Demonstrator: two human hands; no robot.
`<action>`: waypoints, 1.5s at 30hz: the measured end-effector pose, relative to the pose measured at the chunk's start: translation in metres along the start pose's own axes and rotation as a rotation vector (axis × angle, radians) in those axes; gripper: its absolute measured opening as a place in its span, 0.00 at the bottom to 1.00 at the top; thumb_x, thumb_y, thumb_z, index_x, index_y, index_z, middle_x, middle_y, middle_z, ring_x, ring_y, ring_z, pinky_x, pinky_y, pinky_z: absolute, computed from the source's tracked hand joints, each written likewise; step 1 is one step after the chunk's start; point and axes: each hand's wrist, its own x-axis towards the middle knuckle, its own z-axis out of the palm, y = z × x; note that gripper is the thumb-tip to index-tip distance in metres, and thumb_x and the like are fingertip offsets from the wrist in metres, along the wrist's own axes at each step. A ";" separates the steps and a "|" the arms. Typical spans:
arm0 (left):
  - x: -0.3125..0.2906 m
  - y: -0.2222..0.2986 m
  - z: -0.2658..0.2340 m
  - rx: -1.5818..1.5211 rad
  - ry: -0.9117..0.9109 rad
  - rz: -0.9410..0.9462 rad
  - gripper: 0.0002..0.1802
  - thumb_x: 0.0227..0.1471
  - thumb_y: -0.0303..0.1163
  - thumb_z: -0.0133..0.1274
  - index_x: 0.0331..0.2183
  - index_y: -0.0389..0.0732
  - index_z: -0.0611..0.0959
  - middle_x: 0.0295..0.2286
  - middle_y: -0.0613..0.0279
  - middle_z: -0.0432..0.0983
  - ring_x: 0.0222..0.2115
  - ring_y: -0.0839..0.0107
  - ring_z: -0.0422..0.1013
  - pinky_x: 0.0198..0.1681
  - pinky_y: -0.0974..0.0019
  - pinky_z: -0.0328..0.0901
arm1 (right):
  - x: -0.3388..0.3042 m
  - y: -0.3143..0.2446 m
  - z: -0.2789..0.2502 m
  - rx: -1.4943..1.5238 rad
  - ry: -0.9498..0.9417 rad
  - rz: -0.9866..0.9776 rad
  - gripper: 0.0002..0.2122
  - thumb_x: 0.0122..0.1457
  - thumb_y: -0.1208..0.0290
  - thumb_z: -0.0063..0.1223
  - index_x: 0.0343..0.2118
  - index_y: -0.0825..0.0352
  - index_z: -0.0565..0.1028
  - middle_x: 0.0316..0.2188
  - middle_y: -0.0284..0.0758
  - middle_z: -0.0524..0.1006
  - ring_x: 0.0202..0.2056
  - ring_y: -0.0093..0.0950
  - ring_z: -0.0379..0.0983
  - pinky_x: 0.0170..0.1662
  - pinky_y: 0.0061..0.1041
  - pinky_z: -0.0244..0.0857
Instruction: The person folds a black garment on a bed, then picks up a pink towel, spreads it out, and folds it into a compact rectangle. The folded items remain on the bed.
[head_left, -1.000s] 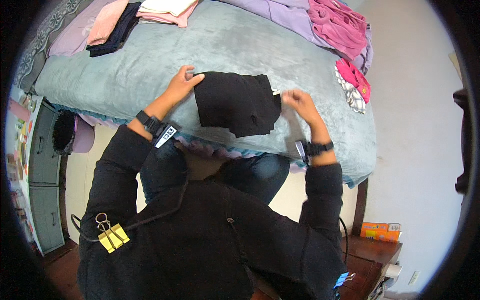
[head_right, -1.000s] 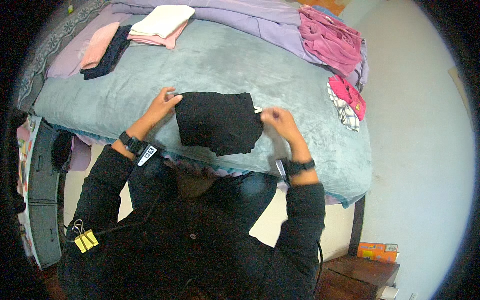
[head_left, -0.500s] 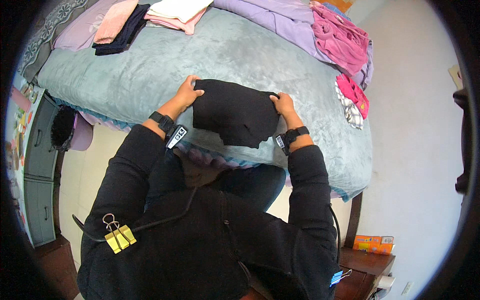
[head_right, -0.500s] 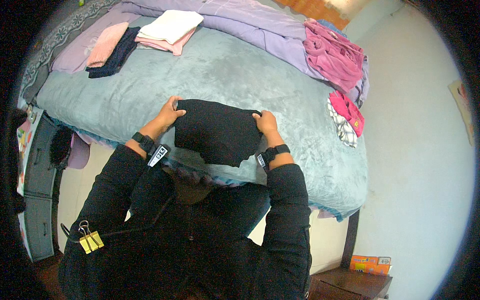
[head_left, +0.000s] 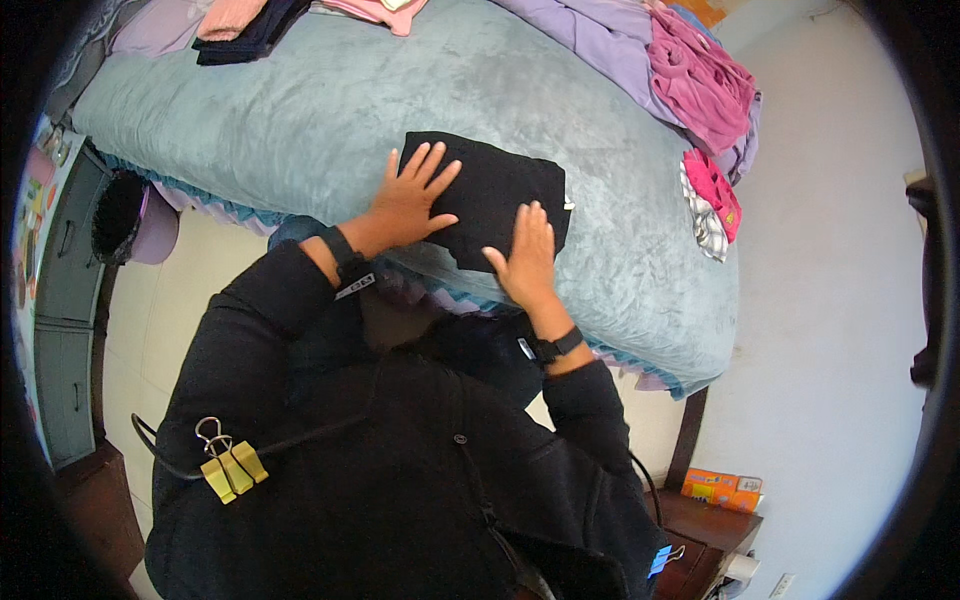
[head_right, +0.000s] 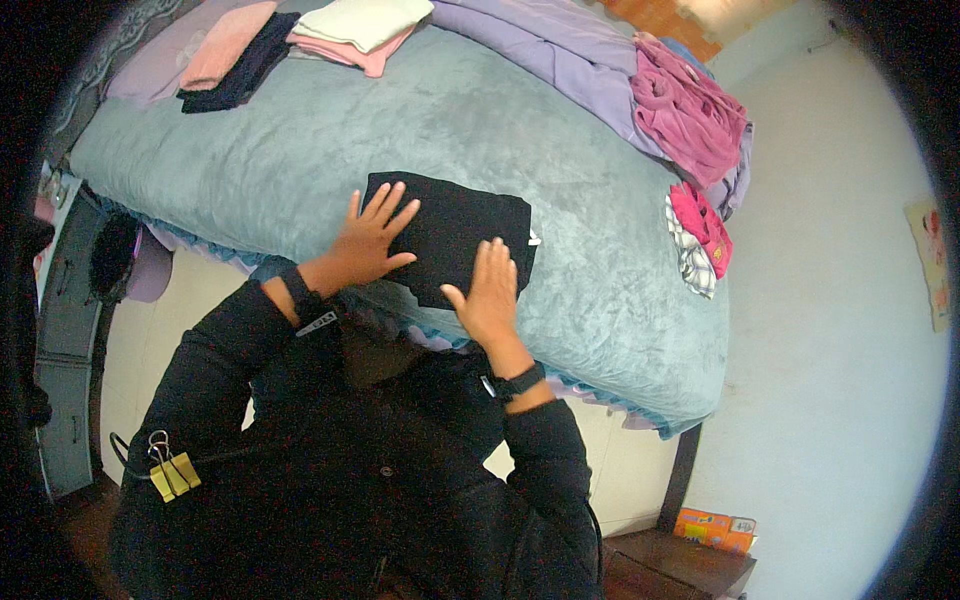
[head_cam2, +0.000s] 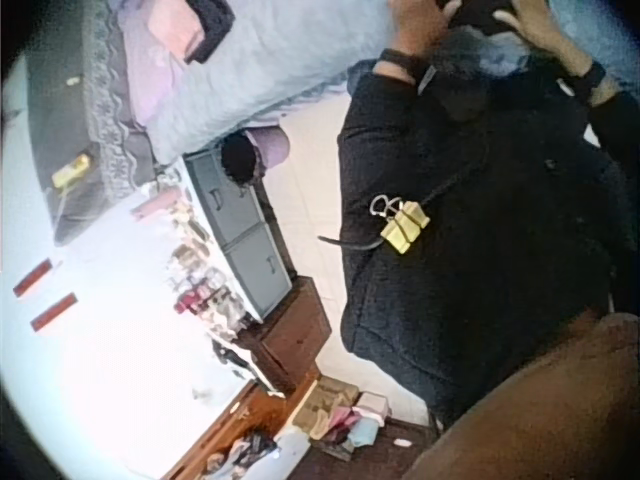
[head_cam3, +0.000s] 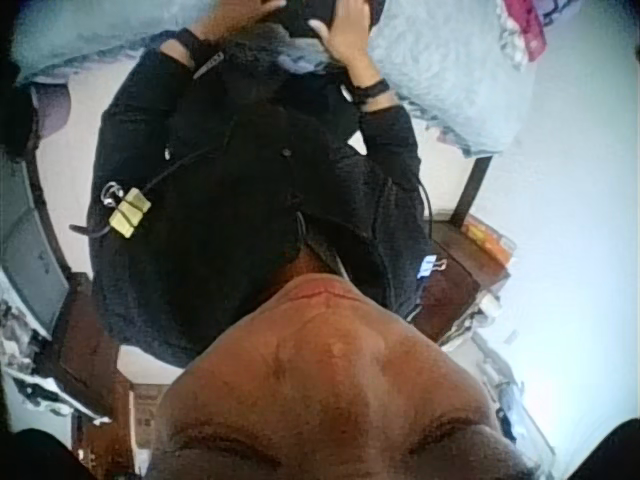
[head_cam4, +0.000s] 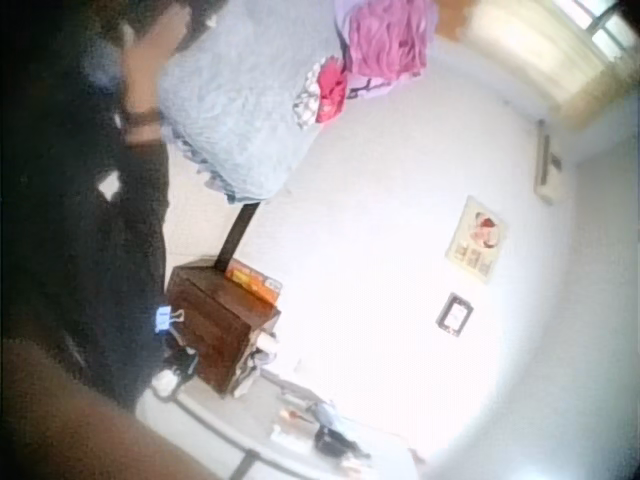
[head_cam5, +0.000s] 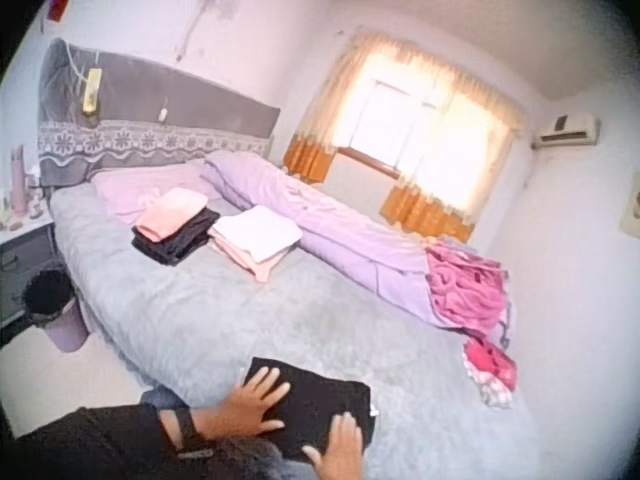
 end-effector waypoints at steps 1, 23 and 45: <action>-0.005 -0.008 0.000 -0.028 -0.051 -0.028 0.43 0.48 0.55 0.49 0.59 0.44 0.57 0.60 0.52 0.44 0.61 0.54 0.43 0.59 0.39 0.38 | -0.008 0.012 0.000 -0.079 -0.026 0.047 0.40 0.52 0.50 0.51 0.59 0.76 0.50 0.61 0.54 0.48 0.63 0.47 0.41 0.62 0.47 0.35; 0.009 -0.011 0.009 -0.061 -0.185 -0.072 0.57 0.36 0.68 0.52 0.61 0.48 0.52 0.60 0.42 0.38 0.62 0.50 0.36 0.57 0.35 0.36 | 0.064 0.051 0.005 -0.090 -0.300 0.156 0.41 0.53 0.35 0.37 0.62 0.63 0.49 0.64 0.40 0.45 0.64 0.40 0.38 0.61 0.51 0.32; -0.043 -0.004 -0.016 -0.037 -0.210 0.319 0.55 0.32 0.49 0.65 0.60 0.57 0.54 0.62 0.63 0.39 0.63 0.61 0.35 0.63 0.45 0.31 | -0.052 -0.023 0.006 -0.097 -0.013 0.095 0.38 0.47 0.60 0.59 0.60 0.66 0.54 0.61 0.43 0.52 0.63 0.42 0.44 0.61 0.51 0.35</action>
